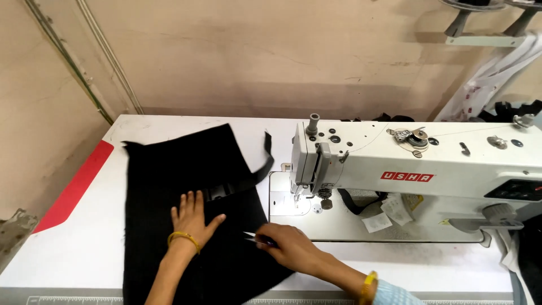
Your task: Sewing together fabric components and straps for a bag using an industrial sewing machine.
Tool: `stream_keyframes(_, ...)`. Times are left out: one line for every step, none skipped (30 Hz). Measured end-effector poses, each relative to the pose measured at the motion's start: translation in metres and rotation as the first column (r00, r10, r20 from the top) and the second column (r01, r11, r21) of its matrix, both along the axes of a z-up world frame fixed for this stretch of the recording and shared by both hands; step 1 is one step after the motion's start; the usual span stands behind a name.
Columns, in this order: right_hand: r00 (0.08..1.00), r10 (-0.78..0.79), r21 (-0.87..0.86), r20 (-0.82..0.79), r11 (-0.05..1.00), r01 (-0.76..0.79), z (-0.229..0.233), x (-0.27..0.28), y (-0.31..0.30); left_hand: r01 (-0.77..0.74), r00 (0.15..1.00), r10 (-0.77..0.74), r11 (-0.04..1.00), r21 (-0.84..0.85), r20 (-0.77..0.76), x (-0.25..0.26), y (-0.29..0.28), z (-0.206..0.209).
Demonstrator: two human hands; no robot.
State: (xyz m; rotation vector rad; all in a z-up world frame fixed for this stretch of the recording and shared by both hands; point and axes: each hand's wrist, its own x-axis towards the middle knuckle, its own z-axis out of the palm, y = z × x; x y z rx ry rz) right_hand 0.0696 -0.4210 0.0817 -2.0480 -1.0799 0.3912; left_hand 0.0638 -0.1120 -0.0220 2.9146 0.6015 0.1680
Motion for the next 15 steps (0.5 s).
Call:
stream_keyframes(0.997,0.010,0.010,0.077,1.000,-0.011,-0.007,0.006,0.010,0.095,0.995,-0.095,0.995,-0.026,-0.001,0.005,-0.012,0.002)
stream_keyframes(0.997,0.008,0.011,0.081,1.000,-0.009,-0.012,0.008,0.014,0.097,0.995,-0.097,0.995,-0.025,0.002,-0.003,-0.025,0.016)
stream_keyframes(0.989,-0.036,-0.019,0.141,0.999,0.039,-0.017,0.012,0.018,0.111,0.989,-0.110,0.994,-0.005,0.098,-0.010,-0.038,0.030)
stream_keyframes(0.977,-0.078,-0.048,0.198,0.995,0.089,-0.023,0.015,0.022,0.123,0.974,-0.124,0.992,0.014,0.188,-0.018,-0.051,0.042)
stream_keyframes(0.977,-0.080,-0.048,0.198,0.995,0.092,-0.021,0.016,0.022,0.125,0.974,-0.126,0.992,0.013,0.187,-0.026,-0.061,0.057)
stream_keyframes(0.978,-0.075,-0.059,0.195,0.994,0.088,-0.022,0.013,0.021,0.023,0.999,-0.022,1.000,-0.022,0.047,-0.038,-0.070,0.070)
stream_keyframes(0.979,-0.070,-0.069,0.191,0.994,0.085,-0.022,0.010,0.021,-0.084,0.992,0.079,0.996,-0.041,-0.097,-0.050,-0.080,0.083)
stream_keyframes(0.981,-0.063,-0.072,0.183,0.994,0.078,-0.023,0.010,0.021,-0.091,0.991,0.086,0.995,-0.043,-0.106,-0.050,-0.072,0.066)
stream_keyframes(0.976,-0.072,-0.084,0.204,0.992,0.090,-0.023,0.009,0.021,-0.078,0.995,0.076,0.996,-0.037,-0.065,-0.052,-0.064,0.050)
stream_keyframes(0.970,-0.076,-0.092,0.231,0.991,0.100,-0.021,0.009,0.022,-0.070,0.997,0.070,0.997,-0.027,-0.017,-0.052,-0.054,0.036)
stream_keyframes(0.971,-0.066,-0.091,0.229,0.992,0.089,-0.023,0.009,0.023,-0.080,0.997,0.080,0.996,-0.026,-0.019,-0.057,-0.042,0.037)
stream_keyframes(0.969,-0.070,-0.091,0.237,0.991,0.094,-0.024,0.011,0.024,-0.049,0.993,0.064,0.990,-0.136,0.103,-0.060,-0.030,0.040)
stream_keyframes(0.967,-0.073,-0.090,0.246,0.991,0.098,-0.025,0.013,0.023,-0.005,0.972,0.060,0.971,-0.238,0.227,-0.062,-0.019,0.042)
stream_keyframes(0.967,-0.070,-0.090,0.244,0.991,0.095,-0.025,0.013,0.024,-0.008,0.972,0.063,0.971,-0.237,0.225,-0.078,0.011,0.040)
stream_keyframes(0.965,-0.074,-0.096,0.250,0.990,0.101,-0.027,0.014,0.024,0.014,0.916,0.145,0.920,-0.392,0.374,-0.093,0.040,0.038)
